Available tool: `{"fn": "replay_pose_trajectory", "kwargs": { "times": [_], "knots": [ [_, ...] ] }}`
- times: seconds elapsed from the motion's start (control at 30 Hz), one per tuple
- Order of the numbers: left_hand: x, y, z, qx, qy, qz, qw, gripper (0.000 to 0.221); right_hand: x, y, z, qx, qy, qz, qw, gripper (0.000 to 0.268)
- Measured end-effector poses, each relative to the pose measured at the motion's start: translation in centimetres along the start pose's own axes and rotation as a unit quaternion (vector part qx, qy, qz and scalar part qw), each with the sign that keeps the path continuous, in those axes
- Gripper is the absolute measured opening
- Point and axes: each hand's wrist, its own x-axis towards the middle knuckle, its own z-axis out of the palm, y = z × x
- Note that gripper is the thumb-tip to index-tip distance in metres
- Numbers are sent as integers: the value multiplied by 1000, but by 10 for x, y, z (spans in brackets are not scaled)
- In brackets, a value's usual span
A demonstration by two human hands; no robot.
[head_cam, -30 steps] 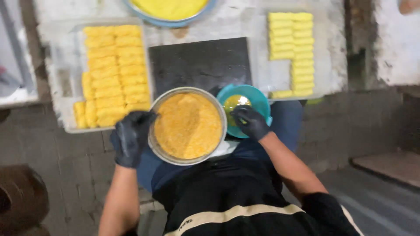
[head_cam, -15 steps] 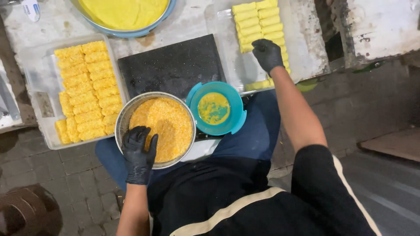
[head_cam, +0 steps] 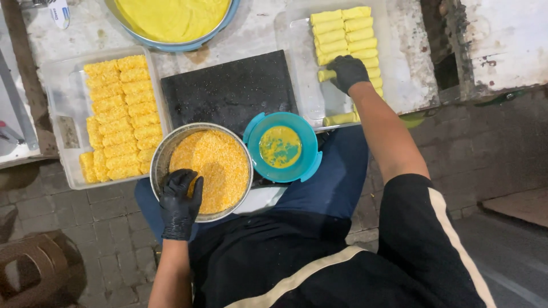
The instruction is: A person wearing gloves dips rectangular pastries into a liquid wash and then coats them in breadcrumbs before placing them on a tray.
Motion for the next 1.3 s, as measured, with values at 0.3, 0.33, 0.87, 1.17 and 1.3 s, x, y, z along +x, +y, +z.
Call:
{"fn": "replay_pose_trajectory", "kwargs": {
  "times": [0.3, 0.33, 0.87, 1.17, 1.3],
  "knots": [
    [-7, -13, 12, 77, 41, 6, 996, 13, -12, -18, -14, 6, -81, 9, 997, 39],
    [-7, -14, 12, 84, 41, 12, 996, 13, -14, -22, -13, 32, -84, 15, 996, 40],
    [-10, -19, 9, 52, 47, 20, 997, 8, -117, -119, -119, 809, -91, 179, 553, 23],
    [-16, -15, 4, 55, 62, 2, 997, 7, -130, -190, -90, 461, -202, -6, 864, 63],
    [-19, -18, 5, 54, 65, 4, 996, 6, -127, -226, -60, 425, -190, 158, 871, 73]
  ]
}}
